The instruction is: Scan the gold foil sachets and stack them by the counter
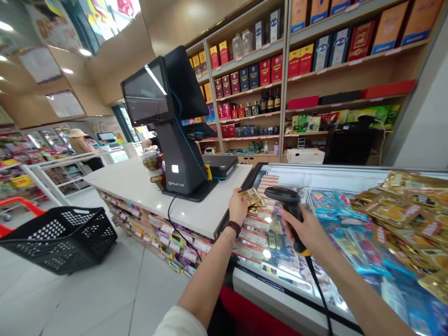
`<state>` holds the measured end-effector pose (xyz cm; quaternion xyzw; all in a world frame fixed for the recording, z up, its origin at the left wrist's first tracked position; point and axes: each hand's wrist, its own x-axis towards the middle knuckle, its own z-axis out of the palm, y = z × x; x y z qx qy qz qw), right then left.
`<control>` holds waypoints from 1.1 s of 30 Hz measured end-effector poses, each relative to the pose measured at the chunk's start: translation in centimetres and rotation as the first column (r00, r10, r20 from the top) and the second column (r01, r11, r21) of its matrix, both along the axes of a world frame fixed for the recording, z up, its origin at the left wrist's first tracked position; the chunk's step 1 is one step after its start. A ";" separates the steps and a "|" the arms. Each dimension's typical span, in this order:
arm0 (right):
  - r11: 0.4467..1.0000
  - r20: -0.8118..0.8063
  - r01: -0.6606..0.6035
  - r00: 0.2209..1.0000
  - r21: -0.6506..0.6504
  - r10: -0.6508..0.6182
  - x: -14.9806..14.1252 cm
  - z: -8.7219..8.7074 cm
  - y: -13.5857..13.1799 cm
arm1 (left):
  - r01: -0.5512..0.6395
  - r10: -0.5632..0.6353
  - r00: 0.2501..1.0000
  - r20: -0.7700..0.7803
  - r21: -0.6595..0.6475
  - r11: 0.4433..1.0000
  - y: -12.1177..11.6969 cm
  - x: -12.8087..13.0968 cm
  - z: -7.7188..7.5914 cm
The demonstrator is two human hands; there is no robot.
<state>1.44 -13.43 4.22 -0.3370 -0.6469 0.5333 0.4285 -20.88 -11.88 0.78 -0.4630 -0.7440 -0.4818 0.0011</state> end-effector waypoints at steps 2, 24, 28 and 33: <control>1.000 -0.003 -0.013 1.000 -0.009 0.013 -0.3 -0.4 0.1 | -0.063 0.054 0.987 -0.151 -0.058 0.996 -0.5 0.1 -0.3; 0.931 -0.176 0.364 0.918 0.014 -0.356 12.4 2.2 0.5 | 0.588 -0.506 0.722 -0.472 0.035 0.808 7.9 20.7 2.7; 0.877 -0.184 0.480 0.862 -0.005 -0.472 16.8 2.4 0.4 | 0.724 -0.680 0.631 -0.373 -0.034 0.689 9.9 27.9 2.2; 0.807 -0.173 0.589 0.791 -0.046 -0.587 20.1 1.0 0.1 | 0.630 -0.665 0.698 -0.264 -0.216 0.746 12.0 33.4 0.3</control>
